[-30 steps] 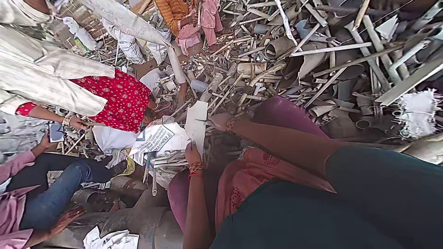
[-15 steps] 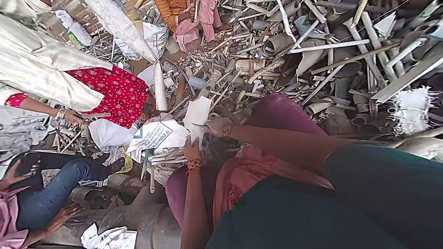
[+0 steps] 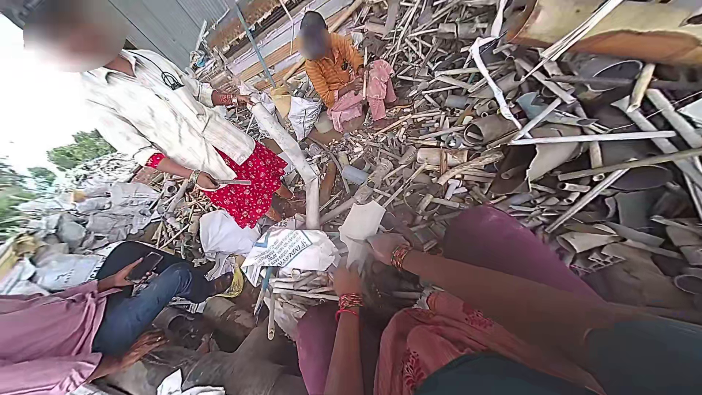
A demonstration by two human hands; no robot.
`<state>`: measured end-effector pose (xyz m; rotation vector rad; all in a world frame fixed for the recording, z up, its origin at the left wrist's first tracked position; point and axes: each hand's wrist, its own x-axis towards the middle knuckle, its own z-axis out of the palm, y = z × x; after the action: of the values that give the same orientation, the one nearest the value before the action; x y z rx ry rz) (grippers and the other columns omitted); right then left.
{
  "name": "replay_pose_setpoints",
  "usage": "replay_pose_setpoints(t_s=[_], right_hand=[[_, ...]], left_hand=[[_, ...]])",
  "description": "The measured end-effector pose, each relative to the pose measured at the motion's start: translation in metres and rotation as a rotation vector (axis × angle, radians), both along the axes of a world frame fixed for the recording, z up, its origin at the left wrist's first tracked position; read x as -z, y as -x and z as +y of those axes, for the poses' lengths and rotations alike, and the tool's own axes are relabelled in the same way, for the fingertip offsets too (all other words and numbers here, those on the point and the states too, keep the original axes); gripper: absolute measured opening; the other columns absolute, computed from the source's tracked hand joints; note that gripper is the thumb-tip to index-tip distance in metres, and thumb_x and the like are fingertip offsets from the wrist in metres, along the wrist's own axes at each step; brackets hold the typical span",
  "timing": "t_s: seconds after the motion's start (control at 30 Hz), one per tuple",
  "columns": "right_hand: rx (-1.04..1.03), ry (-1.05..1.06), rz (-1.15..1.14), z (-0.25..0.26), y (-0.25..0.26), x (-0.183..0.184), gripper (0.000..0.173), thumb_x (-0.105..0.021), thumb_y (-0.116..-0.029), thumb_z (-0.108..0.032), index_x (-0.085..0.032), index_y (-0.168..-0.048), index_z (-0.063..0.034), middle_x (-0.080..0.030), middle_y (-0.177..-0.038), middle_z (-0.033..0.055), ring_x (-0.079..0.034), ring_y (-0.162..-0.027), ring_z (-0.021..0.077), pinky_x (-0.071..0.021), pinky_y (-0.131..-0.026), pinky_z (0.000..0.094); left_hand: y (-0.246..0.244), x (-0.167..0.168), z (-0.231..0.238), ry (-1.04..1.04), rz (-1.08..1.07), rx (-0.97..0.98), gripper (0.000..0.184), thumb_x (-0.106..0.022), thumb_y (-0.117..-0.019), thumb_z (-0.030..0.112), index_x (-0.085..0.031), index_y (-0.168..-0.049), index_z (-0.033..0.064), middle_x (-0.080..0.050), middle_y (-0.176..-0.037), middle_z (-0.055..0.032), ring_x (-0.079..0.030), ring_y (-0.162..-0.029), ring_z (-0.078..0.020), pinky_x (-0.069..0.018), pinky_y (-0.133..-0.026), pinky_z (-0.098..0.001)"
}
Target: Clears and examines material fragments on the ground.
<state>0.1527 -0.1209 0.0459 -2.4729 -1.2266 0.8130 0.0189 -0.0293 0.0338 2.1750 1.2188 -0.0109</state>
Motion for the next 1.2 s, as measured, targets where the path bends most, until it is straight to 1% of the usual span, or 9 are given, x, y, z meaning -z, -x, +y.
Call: replay_pose_setpoints(t_s=[0.13,0.2,0.4,0.47,0.6,0.67,0.8,1.0,1.2], right_hand=[[0.265,0.044,-0.033,-0.002,-0.049,-0.007,0.066,-0.026,-0.1119,-0.050,-0.057,-0.136,0.0028,-0.063,-0.133,0.0281,-0.061,-0.126,0.0442,-0.0474,-0.101,0.0622],[0.288,0.060,-0.018,-0.006,-0.058,-0.007,0.066,-0.024,-0.1122,-0.049,-0.057,-0.136,0.0034,-0.062,-0.134,0.0286,-0.060,-0.128,0.0440,-0.0472,-0.101,0.0622],[0.006,0.053,0.010,-0.005,-0.003,-0.009,0.066,-0.024,-0.1128,-0.047,-0.055,-0.136,0.0058,-0.062,-0.132,0.0302,-0.059,-0.127,0.0453,-0.0453,-0.103,0.0620],[0.041,0.027,-0.009,-0.003,-0.009,-0.008,0.062,-0.027,-0.1131,-0.045,-0.056,-0.135,0.0044,-0.063,-0.130,0.0287,-0.061,-0.125,0.0445,-0.0463,-0.101,0.0617],[0.249,-0.021,-0.093,-0.008,-0.045,0.001,0.056,-0.032,-0.1124,-0.043,-0.063,-0.126,0.0016,-0.069,-0.119,0.0258,-0.067,-0.114,0.0433,-0.0523,-0.091,0.0619],[0.205,-0.009,-0.062,-0.009,-0.039,-0.003,0.058,-0.031,-0.1127,-0.044,-0.063,-0.127,0.0027,-0.068,-0.121,0.0267,-0.066,-0.116,0.0436,-0.0509,-0.093,0.0617],[-0.037,0.005,-0.020,-0.005,-0.011,-0.011,0.063,-0.026,-0.1133,-0.045,-0.057,-0.134,0.0055,-0.063,-0.129,0.0294,-0.061,-0.124,0.0452,-0.0458,-0.101,0.0626],[0.265,-0.052,-0.036,-0.006,-0.051,0.004,0.056,-0.033,-0.1123,-0.044,-0.063,-0.128,0.0001,-0.068,-0.122,0.0252,-0.066,-0.117,0.0431,-0.0503,-0.094,0.0625],[0.039,-0.024,0.021,-0.001,-0.017,-0.006,0.059,-0.029,-0.1132,-0.043,-0.059,-0.133,0.0036,-0.065,-0.128,0.0274,-0.062,-0.123,0.0437,-0.0464,-0.100,0.0623]], left_hand=[[0.001,-0.008,-0.005,-0.043,0.073,0.037,0.041,-0.057,-0.1053,0.035,-0.062,-0.139,0.0119,-0.068,-0.130,-0.0180,-0.063,-0.123,-0.0373,-0.0458,-0.105,-0.0598],[0.002,-0.008,-0.008,-0.057,0.112,0.049,0.041,-0.056,-0.1053,0.035,-0.062,-0.139,0.0126,-0.067,-0.130,-0.0176,-0.064,-0.122,-0.0369,-0.0464,-0.104,-0.0594],[0.003,-0.006,-0.004,-0.037,0.029,0.010,0.040,-0.057,-0.1057,0.030,-0.061,-0.139,0.0073,-0.066,-0.131,-0.0211,-0.062,-0.124,-0.0398,-0.0445,-0.106,-0.0604],[0.002,-0.008,-0.007,-0.053,0.016,0.016,0.040,-0.057,-0.1057,0.030,-0.061,-0.138,0.0065,-0.066,-0.131,-0.0212,-0.061,-0.124,-0.0395,-0.0434,-0.107,-0.0598],[0.002,-0.010,-0.015,-0.105,0.109,0.053,0.041,-0.057,-0.1053,0.033,-0.061,-0.140,0.0124,-0.067,-0.131,-0.0189,-0.063,-0.123,-0.0390,-0.0451,-0.104,-0.0606],[0.002,-0.010,-0.016,-0.106,0.117,0.058,0.040,-0.056,-0.1055,0.033,-0.062,-0.139,0.0123,-0.067,-0.130,-0.0194,-0.063,-0.122,-0.0396,-0.0450,-0.103,-0.0612],[0.000,-0.011,-0.014,-0.097,0.062,0.036,0.038,-0.057,-0.1052,0.030,-0.063,-0.137,0.0095,-0.068,-0.129,-0.0196,-0.063,-0.122,-0.0393,-0.0444,-0.104,-0.0612],[0.003,-0.007,-0.014,-0.133,0.058,0.034,0.036,-0.059,-0.1042,0.030,-0.066,-0.133,0.0107,-0.070,-0.125,-0.0186,-0.065,-0.119,-0.0387,-0.0456,-0.103,-0.0606],[0.003,-0.004,-0.010,-0.092,0.011,-0.008,0.036,-0.061,-0.1037,0.029,-0.067,-0.131,0.0073,-0.070,-0.123,-0.0213,-0.064,-0.119,-0.0412,-0.0445,-0.102,-0.0626]])
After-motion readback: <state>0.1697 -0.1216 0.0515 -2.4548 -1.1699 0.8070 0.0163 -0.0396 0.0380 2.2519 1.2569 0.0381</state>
